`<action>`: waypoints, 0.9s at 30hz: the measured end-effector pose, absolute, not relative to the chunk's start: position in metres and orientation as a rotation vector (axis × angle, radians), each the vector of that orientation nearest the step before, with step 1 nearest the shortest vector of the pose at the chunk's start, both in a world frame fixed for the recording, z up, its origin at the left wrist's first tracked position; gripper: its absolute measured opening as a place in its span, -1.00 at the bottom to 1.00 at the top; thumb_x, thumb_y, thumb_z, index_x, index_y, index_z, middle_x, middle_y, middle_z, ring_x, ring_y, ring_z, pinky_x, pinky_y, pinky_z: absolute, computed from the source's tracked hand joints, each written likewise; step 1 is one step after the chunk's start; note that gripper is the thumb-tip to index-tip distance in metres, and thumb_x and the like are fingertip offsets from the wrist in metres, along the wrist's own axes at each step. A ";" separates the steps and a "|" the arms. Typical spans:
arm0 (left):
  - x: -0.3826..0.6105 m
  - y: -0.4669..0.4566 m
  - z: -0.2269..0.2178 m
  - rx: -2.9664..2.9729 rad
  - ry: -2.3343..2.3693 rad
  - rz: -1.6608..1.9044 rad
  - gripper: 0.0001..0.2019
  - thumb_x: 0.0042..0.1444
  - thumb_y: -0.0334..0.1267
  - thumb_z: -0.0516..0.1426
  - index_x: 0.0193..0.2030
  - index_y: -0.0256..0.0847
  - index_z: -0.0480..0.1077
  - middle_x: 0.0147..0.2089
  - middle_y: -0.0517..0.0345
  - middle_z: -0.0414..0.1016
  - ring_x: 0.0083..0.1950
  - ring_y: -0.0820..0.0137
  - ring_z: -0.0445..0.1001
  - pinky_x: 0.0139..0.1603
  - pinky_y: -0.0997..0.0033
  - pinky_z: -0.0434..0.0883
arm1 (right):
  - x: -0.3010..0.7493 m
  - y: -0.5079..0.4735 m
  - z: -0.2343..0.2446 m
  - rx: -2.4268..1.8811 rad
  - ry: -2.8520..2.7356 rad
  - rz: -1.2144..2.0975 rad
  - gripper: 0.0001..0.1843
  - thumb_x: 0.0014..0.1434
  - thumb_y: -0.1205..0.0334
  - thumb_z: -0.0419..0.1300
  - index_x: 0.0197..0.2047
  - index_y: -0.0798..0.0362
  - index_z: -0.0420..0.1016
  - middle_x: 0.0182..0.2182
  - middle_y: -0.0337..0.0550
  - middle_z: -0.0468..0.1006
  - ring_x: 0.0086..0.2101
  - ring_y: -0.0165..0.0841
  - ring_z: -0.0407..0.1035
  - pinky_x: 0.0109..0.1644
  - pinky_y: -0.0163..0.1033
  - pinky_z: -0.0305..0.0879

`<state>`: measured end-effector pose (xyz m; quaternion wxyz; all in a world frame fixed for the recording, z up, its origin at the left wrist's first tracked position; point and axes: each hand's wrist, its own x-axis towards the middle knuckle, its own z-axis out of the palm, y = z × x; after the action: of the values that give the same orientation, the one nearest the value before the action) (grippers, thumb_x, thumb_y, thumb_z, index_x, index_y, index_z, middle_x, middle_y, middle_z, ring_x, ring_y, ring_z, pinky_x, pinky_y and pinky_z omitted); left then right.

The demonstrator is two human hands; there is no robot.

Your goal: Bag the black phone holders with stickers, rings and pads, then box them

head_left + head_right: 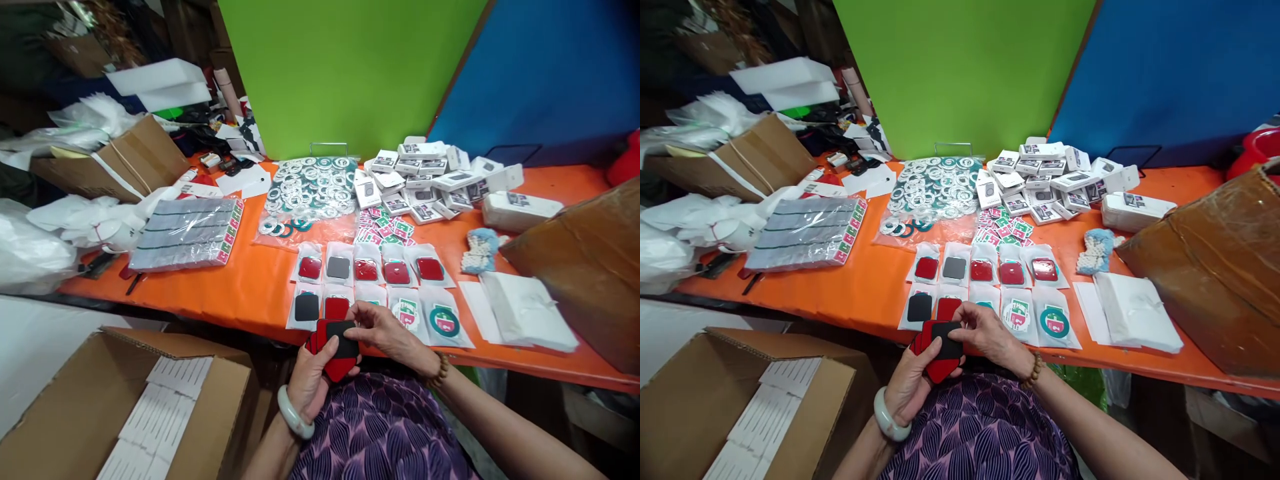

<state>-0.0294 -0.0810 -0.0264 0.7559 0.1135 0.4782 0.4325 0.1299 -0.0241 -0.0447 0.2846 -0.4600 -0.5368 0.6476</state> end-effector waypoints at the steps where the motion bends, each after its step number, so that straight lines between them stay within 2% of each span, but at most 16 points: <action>1: -0.028 -0.081 -0.027 0.247 1.043 0.937 -0.54 -0.04 -0.17 0.31 -0.01 -0.31 0.36 -0.18 -0.05 0.59 -0.27 0.19 0.60 -0.34 0.31 0.55 | 0.132 -0.024 -0.046 -1.216 -1.367 1.783 -0.76 -0.04 0.11 0.31 -0.41 0.05 0.37 -0.52 -0.32 0.37 -0.53 -0.49 0.19 -0.45 -0.34 0.12; 7: -0.024 -0.083 -0.031 0.221 1.105 0.895 -0.58 -0.05 -0.16 0.32 -0.11 -0.35 0.38 -0.29 -0.07 0.60 -0.30 0.18 0.60 -0.35 0.31 0.55 | 0.165 -0.006 -0.044 -1.355 -1.120 1.701 -0.71 -0.08 0.08 0.30 -0.43 0.04 0.31 -0.65 -0.43 0.24 -0.66 -0.57 0.00 -0.59 -0.38 -0.12; 9: -0.024 -0.083 -0.031 0.211 1.121 0.877 -0.60 -0.04 -0.18 0.31 -0.10 -0.35 0.38 -0.29 -0.09 0.60 -0.31 0.18 0.60 -0.36 0.30 0.55 | 0.175 0.000 -0.047 -1.381 -1.132 1.650 -0.72 -0.07 0.08 0.29 -0.44 0.04 0.29 -0.67 -0.45 0.21 -0.67 -0.57 -0.02 -0.59 -0.38 -0.14; 16: -0.023 -0.080 -0.024 0.134 1.026 0.833 -0.64 0.05 -0.22 0.25 -0.04 -0.36 0.38 -0.17 -0.18 0.60 -0.18 0.12 0.59 -0.16 0.16 0.54 | 0.183 0.004 -0.071 -1.459 -1.514 1.306 -0.84 0.00 0.17 0.21 -0.47 0.04 0.32 -0.56 -0.33 0.32 -0.52 -0.45 0.19 -0.43 -0.31 0.11; 20: -0.020 -0.076 -0.025 0.194 1.017 0.831 -0.64 0.03 -0.26 0.27 -0.04 -0.33 0.40 -0.14 -0.13 0.59 -0.13 0.14 0.58 -0.12 0.13 0.53 | 0.185 -0.005 -0.064 -1.543 -1.739 0.928 -0.93 0.09 0.23 0.18 -0.35 0.05 0.40 -0.42 -0.20 0.44 -0.41 -0.36 0.30 -0.29 -0.23 0.21; 22: -0.017 -0.072 -0.027 0.218 1.050 0.857 -0.65 -0.01 -0.27 0.30 -0.07 -0.30 0.42 -0.15 -0.06 0.59 -0.13 0.17 0.57 -0.12 0.15 0.54 | 0.186 -0.013 -0.055 -1.544 -1.736 0.846 -0.89 0.13 0.21 0.18 -0.27 0.05 0.42 -0.32 -0.14 0.47 -0.37 -0.35 0.32 -0.24 -0.22 0.23; 25: -0.009 -0.066 -0.029 0.219 1.088 0.896 -0.66 -0.08 -0.27 0.34 -0.14 -0.27 0.45 -0.17 0.03 0.59 -0.13 0.22 0.57 -0.10 0.19 0.53 | 0.184 -0.026 -0.043 -1.512 -1.665 1.042 -0.85 0.16 0.14 0.17 -0.26 0.03 0.43 -0.36 -0.19 0.48 -0.42 -0.39 0.29 -0.29 -0.26 0.23; 27: -0.001 -0.062 -0.030 0.232 1.077 0.906 -0.63 -0.12 -0.26 0.36 -0.15 -0.28 0.45 -0.18 0.04 0.60 -0.14 0.23 0.57 -0.09 0.22 0.53 | 0.181 -0.036 -0.038 -1.479 -1.588 1.273 -0.83 0.11 0.11 0.23 -0.29 0.03 0.43 -0.43 -0.26 0.45 -0.47 -0.43 0.24 -0.38 -0.30 0.18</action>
<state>-0.0013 -0.0622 -0.0298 0.7561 0.1062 0.4942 0.4157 0.1808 -0.0358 -0.0383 0.3078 -0.5594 -0.6006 0.4813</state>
